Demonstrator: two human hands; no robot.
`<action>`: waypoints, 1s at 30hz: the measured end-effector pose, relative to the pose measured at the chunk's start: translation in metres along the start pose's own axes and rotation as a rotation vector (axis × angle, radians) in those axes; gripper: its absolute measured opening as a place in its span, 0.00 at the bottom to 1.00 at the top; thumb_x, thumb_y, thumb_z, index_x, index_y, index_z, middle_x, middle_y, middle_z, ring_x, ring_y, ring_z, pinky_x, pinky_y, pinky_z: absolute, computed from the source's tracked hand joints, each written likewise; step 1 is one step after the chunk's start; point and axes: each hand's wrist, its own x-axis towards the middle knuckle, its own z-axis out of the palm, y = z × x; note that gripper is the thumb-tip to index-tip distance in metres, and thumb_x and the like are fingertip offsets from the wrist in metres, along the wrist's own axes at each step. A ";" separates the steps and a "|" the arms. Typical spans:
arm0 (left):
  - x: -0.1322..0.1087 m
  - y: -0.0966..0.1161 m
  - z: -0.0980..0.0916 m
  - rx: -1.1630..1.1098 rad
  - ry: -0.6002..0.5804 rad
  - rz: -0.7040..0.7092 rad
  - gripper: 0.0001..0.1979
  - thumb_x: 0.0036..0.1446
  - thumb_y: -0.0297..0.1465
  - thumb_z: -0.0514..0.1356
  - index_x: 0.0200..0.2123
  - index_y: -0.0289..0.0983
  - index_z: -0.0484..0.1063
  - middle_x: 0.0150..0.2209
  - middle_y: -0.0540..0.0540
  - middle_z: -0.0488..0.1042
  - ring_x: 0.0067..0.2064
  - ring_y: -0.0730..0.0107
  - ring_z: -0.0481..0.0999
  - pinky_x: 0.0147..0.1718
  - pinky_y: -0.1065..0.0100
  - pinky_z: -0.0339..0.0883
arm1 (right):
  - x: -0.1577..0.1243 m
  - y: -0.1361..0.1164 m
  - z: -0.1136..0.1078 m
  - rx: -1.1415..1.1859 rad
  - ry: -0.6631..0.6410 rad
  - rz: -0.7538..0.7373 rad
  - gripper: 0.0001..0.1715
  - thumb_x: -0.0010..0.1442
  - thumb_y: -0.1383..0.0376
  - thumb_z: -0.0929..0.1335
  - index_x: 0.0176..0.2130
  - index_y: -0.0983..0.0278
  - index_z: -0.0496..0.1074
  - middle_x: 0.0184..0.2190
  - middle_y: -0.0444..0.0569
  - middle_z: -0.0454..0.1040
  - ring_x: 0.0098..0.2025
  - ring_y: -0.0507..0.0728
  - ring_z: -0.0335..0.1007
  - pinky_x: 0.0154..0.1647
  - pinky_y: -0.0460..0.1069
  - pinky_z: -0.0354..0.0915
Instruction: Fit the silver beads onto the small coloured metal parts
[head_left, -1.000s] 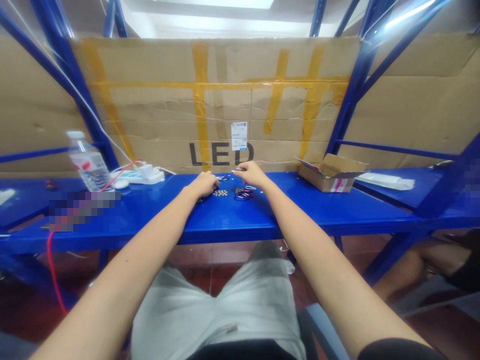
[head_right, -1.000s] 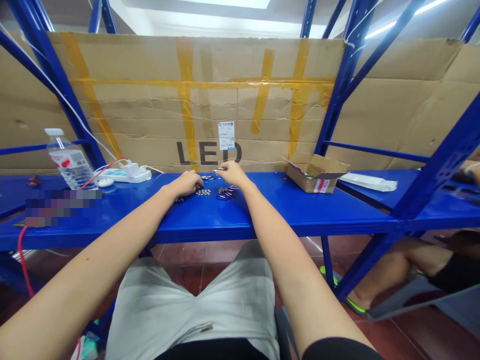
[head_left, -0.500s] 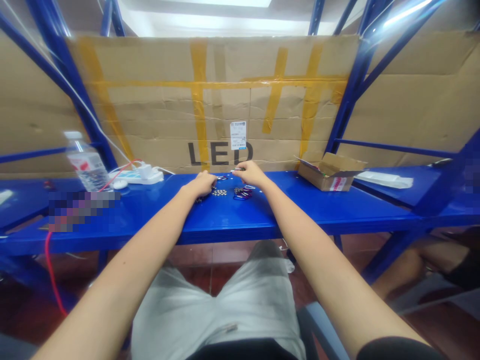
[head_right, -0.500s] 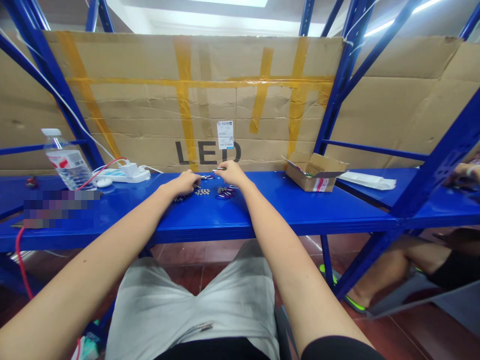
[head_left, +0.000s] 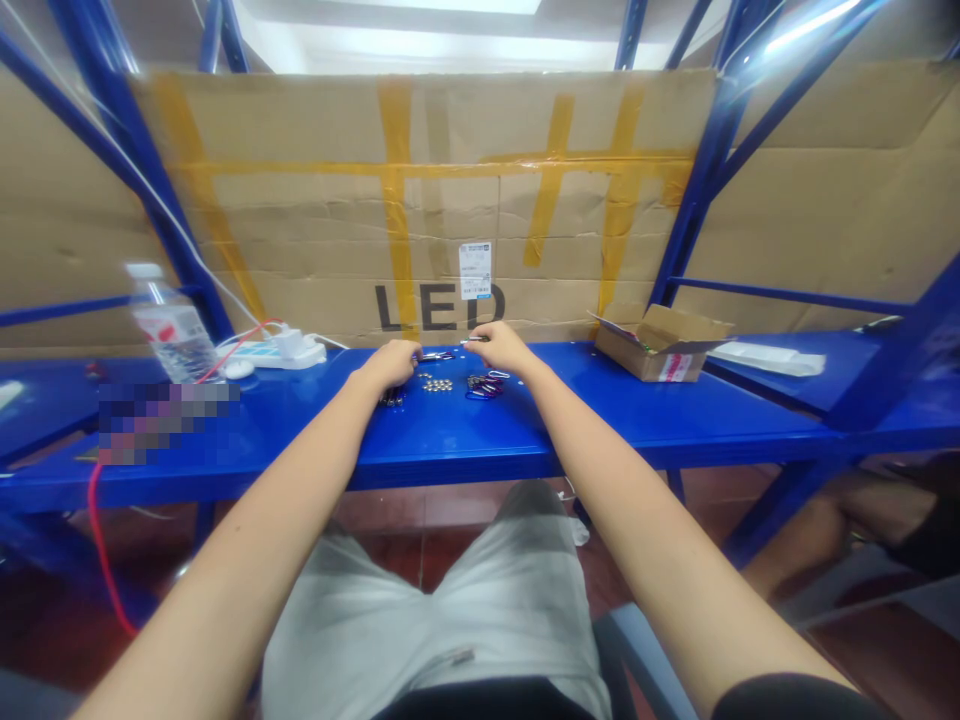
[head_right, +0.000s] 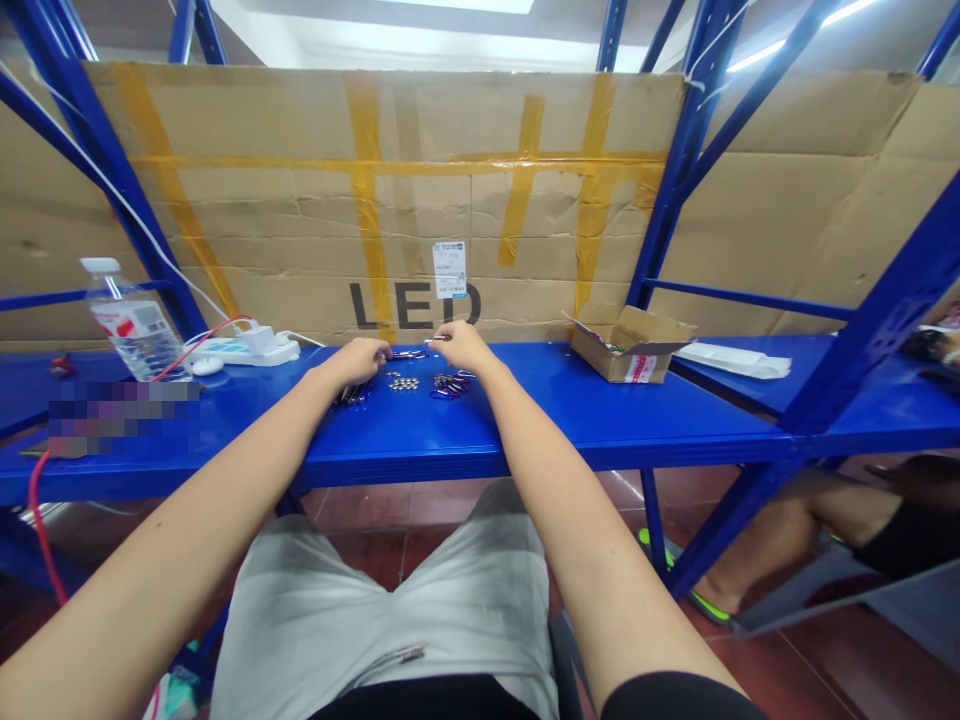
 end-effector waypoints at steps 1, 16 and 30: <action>0.000 0.002 -0.001 -0.046 0.050 -0.017 0.10 0.52 0.25 0.59 0.36 0.39 0.78 0.37 0.39 0.80 0.41 0.56 0.76 0.44 0.60 0.68 | 0.000 0.000 0.000 0.000 -0.002 -0.002 0.10 0.62 0.64 0.70 0.29 0.65 0.72 0.17 0.42 0.65 0.19 0.51 0.63 0.24 0.46 0.58; -0.007 0.066 0.002 -0.772 0.197 0.116 0.13 0.49 0.38 0.67 0.35 0.34 0.77 0.35 0.43 0.81 0.39 0.62 0.78 0.43 0.63 0.70 | 0.000 -0.005 0.008 0.228 -0.203 0.053 0.18 0.68 0.71 0.63 0.25 0.65 0.64 0.15 0.40 0.64 0.17 0.48 0.63 0.18 0.42 0.59; -0.011 0.074 -0.007 -0.874 0.258 -0.036 0.12 0.48 0.37 0.67 0.28 0.33 0.75 0.21 0.52 0.70 0.24 0.75 0.63 0.28 0.69 0.58 | 0.002 -0.010 0.009 0.567 -0.012 -0.013 0.06 0.65 0.74 0.64 0.39 0.64 0.66 0.18 0.39 0.72 0.21 0.52 0.75 0.17 0.41 0.64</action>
